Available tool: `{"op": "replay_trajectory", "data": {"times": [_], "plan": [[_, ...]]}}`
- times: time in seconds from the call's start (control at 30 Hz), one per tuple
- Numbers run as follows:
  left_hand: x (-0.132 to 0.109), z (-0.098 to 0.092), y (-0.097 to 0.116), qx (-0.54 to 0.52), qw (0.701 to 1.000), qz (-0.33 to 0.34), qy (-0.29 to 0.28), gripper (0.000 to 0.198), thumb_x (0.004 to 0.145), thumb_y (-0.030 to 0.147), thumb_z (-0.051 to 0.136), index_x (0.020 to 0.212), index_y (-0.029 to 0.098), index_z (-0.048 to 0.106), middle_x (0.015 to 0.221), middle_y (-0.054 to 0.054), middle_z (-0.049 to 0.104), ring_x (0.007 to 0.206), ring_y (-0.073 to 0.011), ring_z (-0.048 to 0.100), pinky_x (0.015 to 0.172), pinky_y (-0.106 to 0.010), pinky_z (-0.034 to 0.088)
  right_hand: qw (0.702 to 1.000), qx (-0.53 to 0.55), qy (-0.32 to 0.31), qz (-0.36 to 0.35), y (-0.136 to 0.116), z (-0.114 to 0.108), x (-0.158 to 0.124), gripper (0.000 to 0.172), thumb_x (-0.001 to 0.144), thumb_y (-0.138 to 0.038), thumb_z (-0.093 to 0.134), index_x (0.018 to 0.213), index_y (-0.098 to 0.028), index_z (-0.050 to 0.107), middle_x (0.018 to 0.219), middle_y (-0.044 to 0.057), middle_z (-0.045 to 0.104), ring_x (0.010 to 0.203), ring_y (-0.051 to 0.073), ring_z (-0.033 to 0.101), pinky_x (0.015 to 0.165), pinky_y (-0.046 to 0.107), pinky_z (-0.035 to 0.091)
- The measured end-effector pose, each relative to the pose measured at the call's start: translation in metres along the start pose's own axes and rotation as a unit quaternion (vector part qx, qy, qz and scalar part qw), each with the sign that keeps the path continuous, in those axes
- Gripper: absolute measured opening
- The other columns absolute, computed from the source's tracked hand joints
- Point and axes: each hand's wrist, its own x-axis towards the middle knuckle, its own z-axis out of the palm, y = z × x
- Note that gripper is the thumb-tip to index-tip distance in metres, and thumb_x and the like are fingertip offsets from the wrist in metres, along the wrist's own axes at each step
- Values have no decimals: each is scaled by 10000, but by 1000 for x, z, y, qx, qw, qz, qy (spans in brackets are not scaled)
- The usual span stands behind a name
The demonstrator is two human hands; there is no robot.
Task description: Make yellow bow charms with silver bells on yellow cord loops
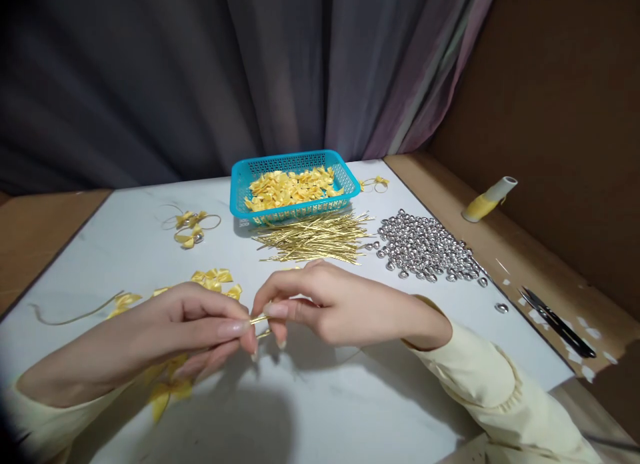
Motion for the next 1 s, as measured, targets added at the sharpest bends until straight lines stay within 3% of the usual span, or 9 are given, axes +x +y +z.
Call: {"op": "replay_trajectory", "data": {"times": [0.1,0.23,0.37,0.5,0.63,0.83,0.93,1.0], "plan": [[2,-3,-4,-91,996,6,-5,232,919,252,555,847,161,756,554,34,515,459,-22,371,453,-91,327,990,-77,110,-42,-5,6,-5,163,953,-191,517,1077,-158,616,1058,33,670,999,128,579,894,276,393],[5,-5,-10,-182,983,25,-17,241,922,204,535,850,133,754,538,40,461,441,-18,314,443,-90,313,944,-231,212,-105,-11,22,-9,125,921,-156,561,1010,-157,649,998,21,686,1030,163,551,955,366,299],[6,-3,-13,-260,964,25,-42,276,934,165,500,822,107,745,501,54,389,422,-21,237,443,-97,321,899,-318,271,-130,-11,35,-7,146,907,-68,530,965,-135,646,949,17,699,987,156,573,926,377,281],[7,-3,-13,-313,947,12,-65,301,939,129,471,842,99,754,479,59,336,416,-28,201,431,-99,311,884,-340,288,-142,-7,37,-4,127,911,-76,532,961,-122,640,934,21,704,972,162,589,916,387,268],[8,-4,-13,-340,938,-3,-71,298,918,117,500,758,92,750,497,54,321,421,-29,193,415,-95,298,892,-327,277,-144,-4,35,-3,107,906,-73,547,940,-108,641,894,18,694,931,158,587,892,379,286],[9,-2,-16,-294,954,-10,-57,239,897,168,542,782,104,741,508,57,326,430,-40,175,400,-126,252,887,-356,241,-169,-1,35,-5,194,928,-62,454,929,-60,647,884,89,677,760,162,550,710,336,357],[12,-5,-11,-134,991,-13,-9,255,918,290,523,873,140,725,637,2,517,495,-57,363,473,-159,339,874,-401,219,-166,0,29,-8,253,939,-64,401,886,-77,647,906,110,682,772,181,565,722,355,372],[17,-14,-6,-58,998,-5,21,278,930,380,494,968,192,695,897,-37,627,721,-102,539,593,-182,424,859,-435,219,-158,-1,20,-14,238,933,-55,403,905,-74,639,919,124,685,795,195,583,737,371,380]]}}
